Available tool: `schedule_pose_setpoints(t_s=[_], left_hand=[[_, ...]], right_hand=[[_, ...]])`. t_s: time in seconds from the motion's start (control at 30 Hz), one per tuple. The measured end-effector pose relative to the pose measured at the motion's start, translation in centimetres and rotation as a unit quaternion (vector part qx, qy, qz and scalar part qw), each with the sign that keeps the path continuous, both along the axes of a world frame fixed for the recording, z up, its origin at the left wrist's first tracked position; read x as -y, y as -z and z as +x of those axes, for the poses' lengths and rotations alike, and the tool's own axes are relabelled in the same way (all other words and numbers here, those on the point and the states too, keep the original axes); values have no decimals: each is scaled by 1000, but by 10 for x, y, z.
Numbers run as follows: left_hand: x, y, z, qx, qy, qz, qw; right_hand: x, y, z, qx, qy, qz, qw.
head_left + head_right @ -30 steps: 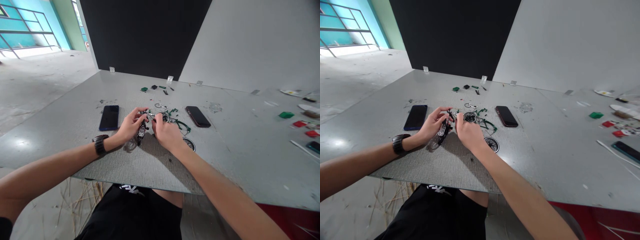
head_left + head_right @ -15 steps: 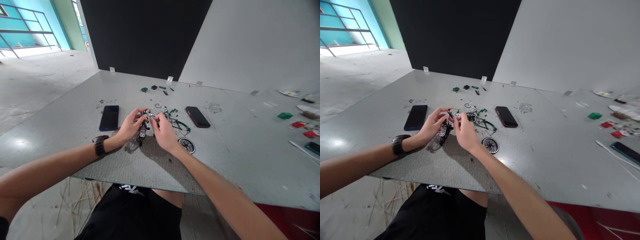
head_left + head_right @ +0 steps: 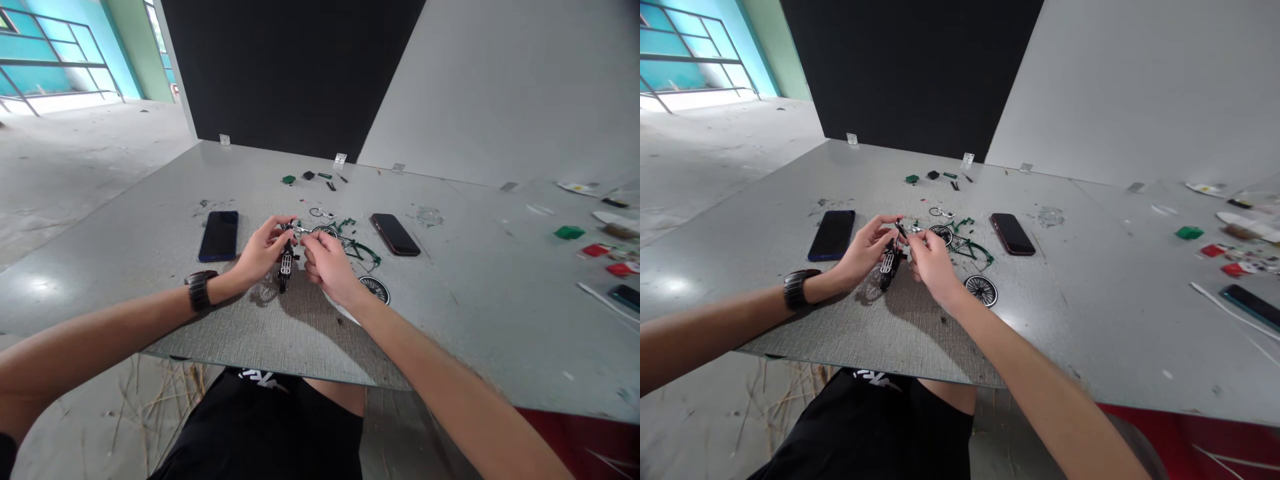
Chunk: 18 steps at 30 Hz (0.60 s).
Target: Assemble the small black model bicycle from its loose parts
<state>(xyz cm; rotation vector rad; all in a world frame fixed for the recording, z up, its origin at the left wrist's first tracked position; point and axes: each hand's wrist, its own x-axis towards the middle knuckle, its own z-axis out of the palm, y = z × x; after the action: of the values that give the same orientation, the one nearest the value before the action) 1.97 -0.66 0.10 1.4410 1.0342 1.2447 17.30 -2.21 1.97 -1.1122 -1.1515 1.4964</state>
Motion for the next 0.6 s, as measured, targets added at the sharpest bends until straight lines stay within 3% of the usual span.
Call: schedule_pose_setpoints(t_s=[0.2,0.43,0.6], left_hand=[[-1,1,-1,-3,2,-2,1000],[-4,0,-1,18,13,-17,1000],[-6,-9,-7,105,57,-69,990]], right_hand=[[-1,-4,1,-76,-27,-43,996],[-6,-5,5,-53,-46,-53,996],[-10,1,11,57,-40,38,997]])
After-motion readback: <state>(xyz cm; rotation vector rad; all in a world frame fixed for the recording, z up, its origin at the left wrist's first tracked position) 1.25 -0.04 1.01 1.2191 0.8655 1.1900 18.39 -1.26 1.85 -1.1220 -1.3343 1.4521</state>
